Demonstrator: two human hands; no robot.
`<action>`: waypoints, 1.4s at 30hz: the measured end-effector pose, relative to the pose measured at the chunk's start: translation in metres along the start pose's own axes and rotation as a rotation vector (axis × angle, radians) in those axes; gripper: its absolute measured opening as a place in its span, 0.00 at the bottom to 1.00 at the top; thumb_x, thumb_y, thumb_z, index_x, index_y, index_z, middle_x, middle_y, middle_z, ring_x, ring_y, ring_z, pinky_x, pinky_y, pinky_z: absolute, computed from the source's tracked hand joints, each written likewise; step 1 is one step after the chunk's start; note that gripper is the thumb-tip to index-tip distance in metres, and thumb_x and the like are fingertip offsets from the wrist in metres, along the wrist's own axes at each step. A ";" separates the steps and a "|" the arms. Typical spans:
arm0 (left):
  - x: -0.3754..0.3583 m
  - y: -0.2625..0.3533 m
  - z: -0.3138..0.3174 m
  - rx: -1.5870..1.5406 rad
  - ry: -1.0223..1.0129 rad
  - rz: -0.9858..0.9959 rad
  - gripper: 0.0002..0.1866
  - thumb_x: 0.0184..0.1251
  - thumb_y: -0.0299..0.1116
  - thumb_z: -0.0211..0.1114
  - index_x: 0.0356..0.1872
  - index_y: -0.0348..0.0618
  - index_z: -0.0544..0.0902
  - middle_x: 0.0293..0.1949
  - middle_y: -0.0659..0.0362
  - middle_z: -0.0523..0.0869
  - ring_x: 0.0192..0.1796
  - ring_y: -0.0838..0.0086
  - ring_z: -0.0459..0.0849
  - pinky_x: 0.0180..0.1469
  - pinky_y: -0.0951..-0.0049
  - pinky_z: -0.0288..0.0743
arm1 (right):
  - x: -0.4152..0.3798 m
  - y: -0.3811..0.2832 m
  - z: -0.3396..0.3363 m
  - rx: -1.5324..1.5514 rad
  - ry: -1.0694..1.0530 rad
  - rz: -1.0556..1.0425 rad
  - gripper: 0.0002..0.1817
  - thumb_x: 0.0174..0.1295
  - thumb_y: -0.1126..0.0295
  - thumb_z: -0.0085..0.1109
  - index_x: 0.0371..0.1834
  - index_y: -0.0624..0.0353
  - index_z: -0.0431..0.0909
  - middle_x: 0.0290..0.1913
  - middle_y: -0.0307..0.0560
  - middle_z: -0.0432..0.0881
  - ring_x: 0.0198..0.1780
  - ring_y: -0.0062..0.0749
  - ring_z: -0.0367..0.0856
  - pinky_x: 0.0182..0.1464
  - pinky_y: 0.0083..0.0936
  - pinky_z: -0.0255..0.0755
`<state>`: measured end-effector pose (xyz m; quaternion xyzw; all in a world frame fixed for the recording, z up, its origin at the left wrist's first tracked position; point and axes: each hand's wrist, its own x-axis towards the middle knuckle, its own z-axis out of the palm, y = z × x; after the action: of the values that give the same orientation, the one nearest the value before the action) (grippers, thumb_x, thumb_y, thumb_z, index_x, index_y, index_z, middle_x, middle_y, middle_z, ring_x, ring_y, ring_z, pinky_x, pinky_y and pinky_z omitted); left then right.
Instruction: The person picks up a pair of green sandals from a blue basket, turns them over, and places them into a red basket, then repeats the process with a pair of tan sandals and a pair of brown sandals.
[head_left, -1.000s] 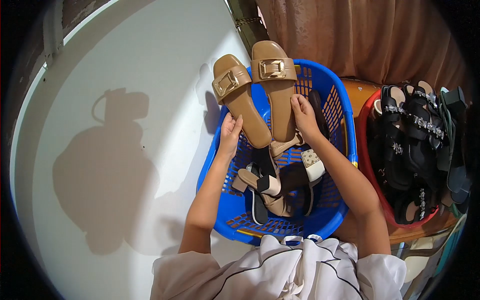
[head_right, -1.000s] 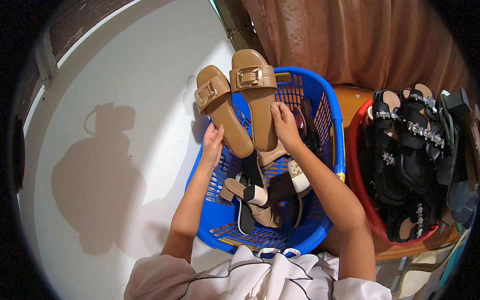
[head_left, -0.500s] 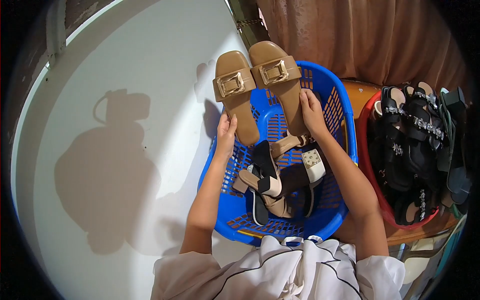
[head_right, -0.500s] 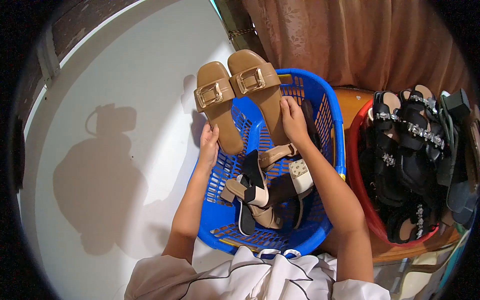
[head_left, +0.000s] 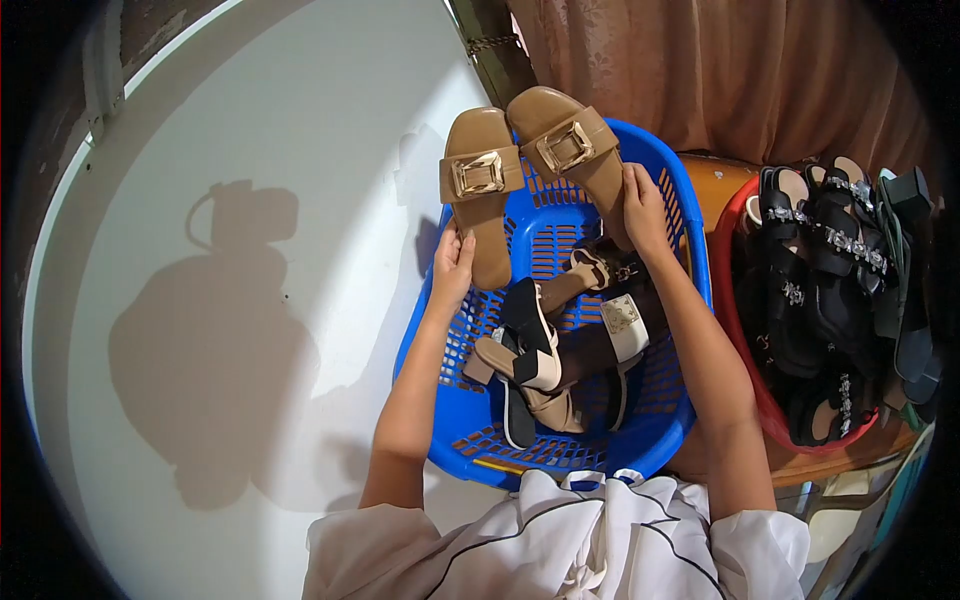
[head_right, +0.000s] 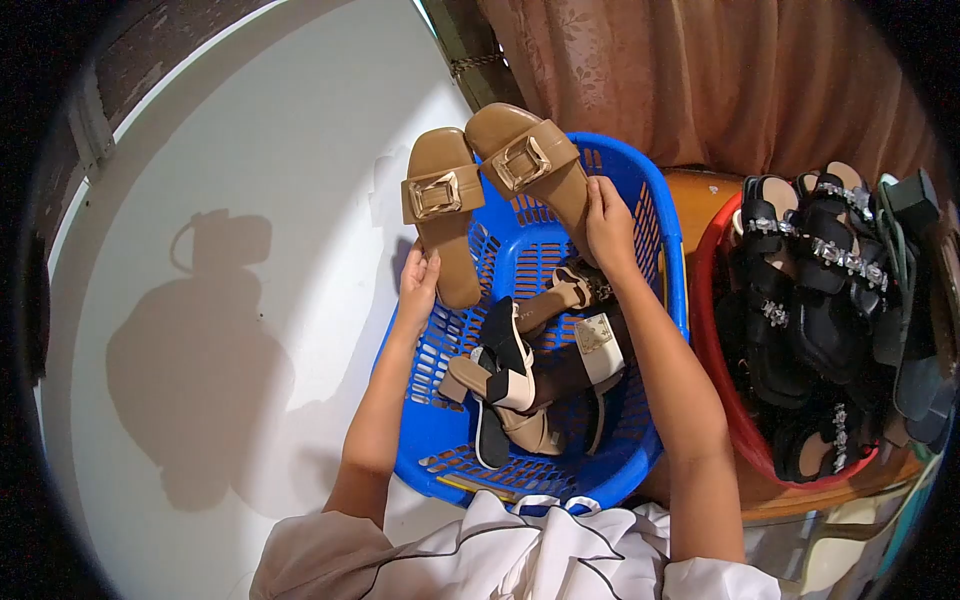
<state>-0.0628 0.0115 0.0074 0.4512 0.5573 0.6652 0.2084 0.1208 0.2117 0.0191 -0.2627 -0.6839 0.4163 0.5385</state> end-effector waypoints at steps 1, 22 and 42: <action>-0.001 0.001 0.000 -0.005 -0.013 -0.022 0.22 0.66 0.30 0.48 0.60 0.36 0.57 0.55 0.55 0.70 0.56 0.75 0.68 0.58 0.75 0.59 | 0.000 0.000 0.000 -0.010 0.001 0.004 0.16 0.65 0.62 0.39 0.41 0.65 0.71 0.33 0.58 0.75 0.36 0.43 0.74 0.41 0.28 0.65; -0.003 0.007 -0.001 -1.302 -0.272 -0.623 0.26 0.65 0.35 0.44 0.61 0.35 0.53 0.26 0.58 0.68 0.24 0.76 0.67 0.26 0.79 0.67 | -0.026 -0.011 0.025 1.082 -0.579 1.000 0.16 0.65 0.59 0.35 0.41 0.58 0.70 0.17 0.35 0.66 0.22 0.23 0.67 0.28 0.20 0.65; -0.011 0.040 0.008 -1.346 -0.715 -0.591 0.41 0.60 0.60 0.45 0.61 0.33 0.50 0.18 0.55 0.65 0.14 0.77 0.65 0.14 0.83 0.60 | -0.026 -0.021 0.011 1.667 -1.306 0.641 0.25 0.59 0.47 0.39 0.37 0.62 0.68 0.11 0.34 0.62 0.16 0.22 0.63 0.26 0.19 0.59</action>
<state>-0.0416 -0.0042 0.0400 0.2485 0.0343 0.5909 0.7667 0.1194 0.1765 0.0227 0.2878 -0.2422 0.9252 -0.0505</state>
